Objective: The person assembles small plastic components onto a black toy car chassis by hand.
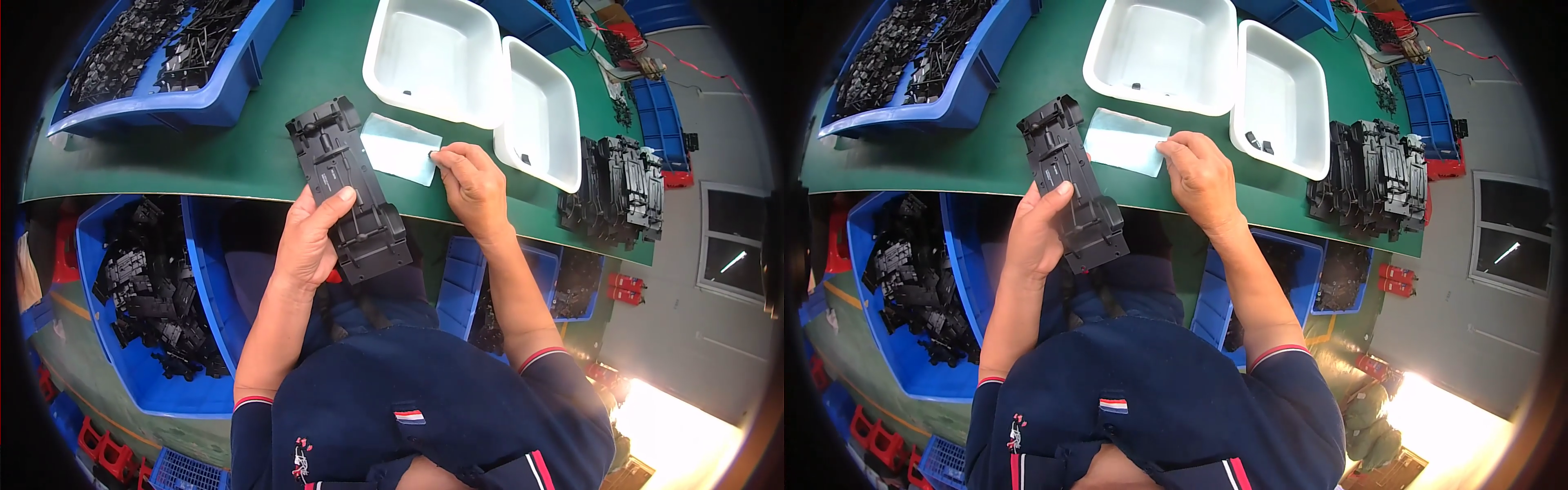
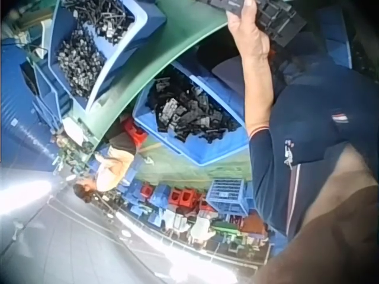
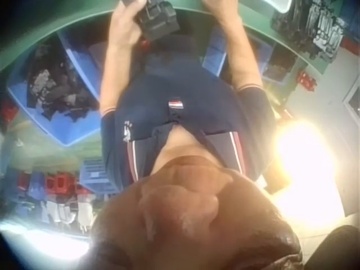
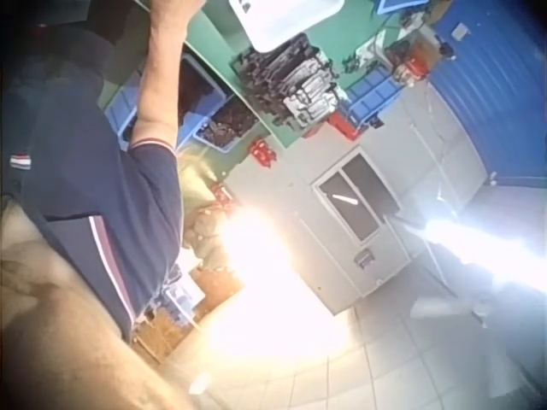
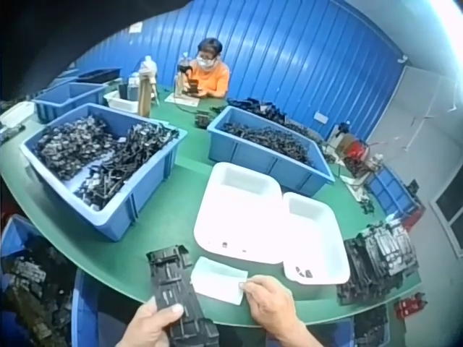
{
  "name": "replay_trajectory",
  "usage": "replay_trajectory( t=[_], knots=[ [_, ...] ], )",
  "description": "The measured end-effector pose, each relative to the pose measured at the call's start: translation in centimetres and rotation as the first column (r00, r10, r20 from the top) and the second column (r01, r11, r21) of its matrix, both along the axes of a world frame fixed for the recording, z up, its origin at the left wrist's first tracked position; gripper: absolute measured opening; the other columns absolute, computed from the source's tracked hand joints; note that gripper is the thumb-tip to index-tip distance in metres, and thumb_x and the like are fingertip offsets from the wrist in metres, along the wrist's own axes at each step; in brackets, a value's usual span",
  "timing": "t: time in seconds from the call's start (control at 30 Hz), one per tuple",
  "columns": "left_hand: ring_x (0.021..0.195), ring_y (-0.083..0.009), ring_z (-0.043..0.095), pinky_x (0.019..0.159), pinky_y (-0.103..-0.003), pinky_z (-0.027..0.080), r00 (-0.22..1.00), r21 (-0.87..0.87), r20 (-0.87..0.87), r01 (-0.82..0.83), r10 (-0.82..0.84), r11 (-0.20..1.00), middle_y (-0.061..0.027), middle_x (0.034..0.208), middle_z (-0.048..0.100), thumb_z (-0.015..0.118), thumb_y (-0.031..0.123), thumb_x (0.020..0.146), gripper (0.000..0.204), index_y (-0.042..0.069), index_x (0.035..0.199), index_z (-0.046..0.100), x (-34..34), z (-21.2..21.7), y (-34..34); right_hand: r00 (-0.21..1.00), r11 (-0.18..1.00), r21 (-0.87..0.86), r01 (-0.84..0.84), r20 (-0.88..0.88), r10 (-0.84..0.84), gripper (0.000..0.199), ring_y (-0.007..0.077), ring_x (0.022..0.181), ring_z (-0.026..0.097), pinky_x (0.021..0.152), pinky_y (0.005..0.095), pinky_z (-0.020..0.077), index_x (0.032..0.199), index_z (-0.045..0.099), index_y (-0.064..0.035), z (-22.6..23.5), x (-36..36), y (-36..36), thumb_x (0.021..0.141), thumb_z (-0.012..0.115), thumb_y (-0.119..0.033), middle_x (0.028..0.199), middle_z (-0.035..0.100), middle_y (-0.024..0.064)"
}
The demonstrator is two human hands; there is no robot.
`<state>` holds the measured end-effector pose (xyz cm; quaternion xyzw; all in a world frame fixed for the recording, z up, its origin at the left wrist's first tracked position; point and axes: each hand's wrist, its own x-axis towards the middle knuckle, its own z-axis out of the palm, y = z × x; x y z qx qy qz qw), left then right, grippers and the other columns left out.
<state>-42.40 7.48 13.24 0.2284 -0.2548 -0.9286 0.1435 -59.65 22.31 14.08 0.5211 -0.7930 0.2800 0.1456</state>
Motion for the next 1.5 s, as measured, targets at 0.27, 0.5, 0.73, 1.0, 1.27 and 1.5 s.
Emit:
replay_trajectory(
  t=[0.27, 0.5, 0.73, 1.0, 1.27, 1.5],
  knots=[
    [0.103, -0.0178, 0.057, 0.089, -0.034, 0.048, 0.996, -0.113, -0.025, -0.083, 0.081, 0.99, -0.0102, 0.118, 0.057, 0.057, 0.01, 0.089, 0.041, 0.001, 0.127, 0.046, 0.7, -0.6, 0.5, 0.447, 0.865, -0.306, 0.399, 0.888, 0.108, 0.015, 0.0114, 0.067, 0.06, 0.059, 0.023, 0.0496, 0.096, 0.064, 0.0016, 2.3, 3.7, 0.4, 0.081, 0.066, 0.0, 0.08, 0.063, 0.0066],
    [0.103, -0.0177, 0.057, 0.092, -0.033, 0.045, 0.913, -0.349, -0.099, -0.403, 0.395, 0.846, -0.011, 0.115, 0.058, 0.053, 0.007, 0.091, 0.031, 0.001, 0.122, 0.049, 2.0, -0.2, 0.7, -0.107, 0.888, -0.168, 0.428, 0.966, 0.234, 0.013, 0.0135, 0.061, 0.06, 0.054, 0.0252, 0.0504, 0.093, 0.06, 0.0, 4.0, 7.0, -0.2, 0.082, 0.064, -0.005, 0.077, 0.063, 0.0085],
    [0.097, -0.0115, 0.056, 0.089, -0.027, 0.045, 0.812, -0.368, -0.153, -0.575, 0.563, 0.73, -0.006, 0.109, 0.058, 0.054, 0.002, 0.091, 0.026, 0.0, 0.117, 0.05, 3.1, 1.3, 1.4, -0.198, 0.928, -0.12, 0.352, 0.96, 0.199, 0.014, 0.014, 0.062, 0.062, 0.056, 0.0262, 0.0526, 0.093, 0.059, 0.0001, 3.1, 9.6, -1.0, 0.081, 0.065, -0.006, 0.078, 0.063, 0.0083],
    [0.106, -0.0177, 0.055, 0.095, -0.033, 0.043, 0.8, -0.458, -0.161, -0.579, 0.578, 0.674, -0.0098, 0.118, 0.057, 0.051, 0.004, 0.093, 0.034, 0.002, 0.126, 0.046, 3.8, 0.7, 1.6, -0.123, 0.903, -0.17, 0.394, 0.964, 0.235, 0.013, 0.0158, 0.062, 0.063, 0.058, 0.0281, 0.0545, 0.092, 0.057, 0.0, 2.1, 11.2, -1.9, 0.081, 0.064, -0.003, 0.077, 0.063, 0.0086],
    [0.106, -0.0173, 0.055, 0.096, -0.033, 0.042, 0.823, -0.511, -0.173, -0.545, 0.542, 0.665, -0.0098, 0.118, 0.056, 0.052, 0.003, 0.092, 0.034, 0.001, 0.125, 0.047, 4.0, 1.1, 2.3, 0.037, 0.897, -0.253, 0.363, 0.965, 0.258, 0.011, 0.0152, 0.065, 0.064, 0.062, 0.0274, 0.0546, 0.092, 0.057, 0.0014, 1.8, 11.6, -2.6, 0.082, 0.062, 0.0, 0.078, 0.063, 0.0086],
    [0.107, -0.0176, 0.054, 0.096, -0.033, 0.041, 0.823, -0.555, -0.205, -0.544, 0.53, 0.63, -0.0105, 0.118, 0.056, 0.054, 0.003, 0.09, 0.036, 0.001, 0.125, 0.045, 3.9, 1.2, 2.8, 0.06, 0.906, -0.248, 0.344, 0.968, 0.242, 0.011, 0.0145, 0.065, 0.064, 0.063, 0.0269, 0.0544, 0.092, 0.057, 0.0014, 1.6, 11.5, -2.6, 0.082, 0.062, 0.0, 0.079, 0.064, 0.0085]
  ],
)
